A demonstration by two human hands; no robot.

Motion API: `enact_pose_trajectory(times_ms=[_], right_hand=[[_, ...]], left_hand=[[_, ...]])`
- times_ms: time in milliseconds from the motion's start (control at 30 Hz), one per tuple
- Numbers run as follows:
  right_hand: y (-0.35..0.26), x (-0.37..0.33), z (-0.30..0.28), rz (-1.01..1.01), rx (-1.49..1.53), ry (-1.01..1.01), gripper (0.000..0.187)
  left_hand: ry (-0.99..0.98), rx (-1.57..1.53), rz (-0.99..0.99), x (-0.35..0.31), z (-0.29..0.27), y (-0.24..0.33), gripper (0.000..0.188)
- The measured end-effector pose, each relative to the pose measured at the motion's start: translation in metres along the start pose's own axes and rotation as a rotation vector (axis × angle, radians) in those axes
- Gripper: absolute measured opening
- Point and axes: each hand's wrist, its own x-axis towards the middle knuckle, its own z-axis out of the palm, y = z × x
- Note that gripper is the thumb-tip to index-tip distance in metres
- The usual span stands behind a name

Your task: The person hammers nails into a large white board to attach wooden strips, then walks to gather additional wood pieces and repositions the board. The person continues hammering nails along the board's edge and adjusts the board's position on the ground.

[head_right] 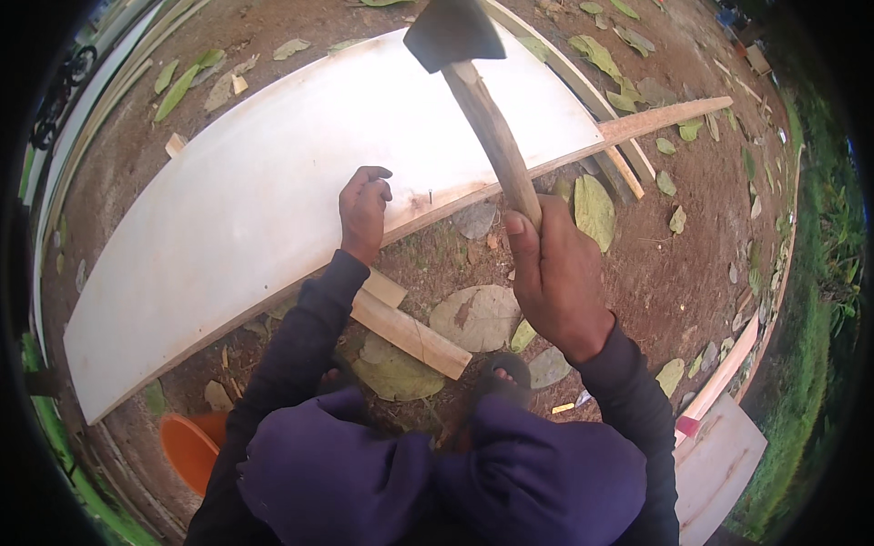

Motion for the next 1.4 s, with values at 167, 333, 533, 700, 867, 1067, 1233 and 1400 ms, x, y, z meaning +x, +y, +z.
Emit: enact_pose_trajectory(times_ms=[167,333,533,700,867,1067,1233,1400], right_hand=[[0.002,-0.005,0.033,0.17,-0.062,-0.103,0.028],[0.016,0.004,0.028,0.04,-0.143,-0.158,0.027],[0.024,-0.014,0.011,-0.036,0.369,0.204,0.032],[0.025,-0.009,0.055,0.137,-0.205,-0.409,0.026],[0.014,-0.014,0.005,0.073,0.28,0.166,0.036],[0.029,-0.018,0.066,0.281,-0.277,-0.473,0.035],[0.008,-0.016,0.018,0.022,0.038,-0.049,0.037],[0.014,-0.017,0.024,-0.155,0.75,0.515,0.042]], left_hand=[[-0.013,-0.091,-0.028,-0.001,-0.001,-0.001,0.019],[-0.002,-0.005,0.032,0.0,0.0,-0.002,0.018],[-0.03,-0.102,-0.056,-0.002,-0.002,0.001,0.016],[-0.027,-0.093,-0.029,-0.002,-0.001,0.007,0.016],[-0.022,-0.113,-0.045,-0.001,-0.002,0.005,0.016],[0.002,-0.161,-0.049,-0.005,-0.002,0.012,0.018],[0.03,-0.204,-0.123,-0.002,-0.003,0.013,0.019],[0.027,-0.26,-0.033,-0.005,-0.005,0.007,0.02]])
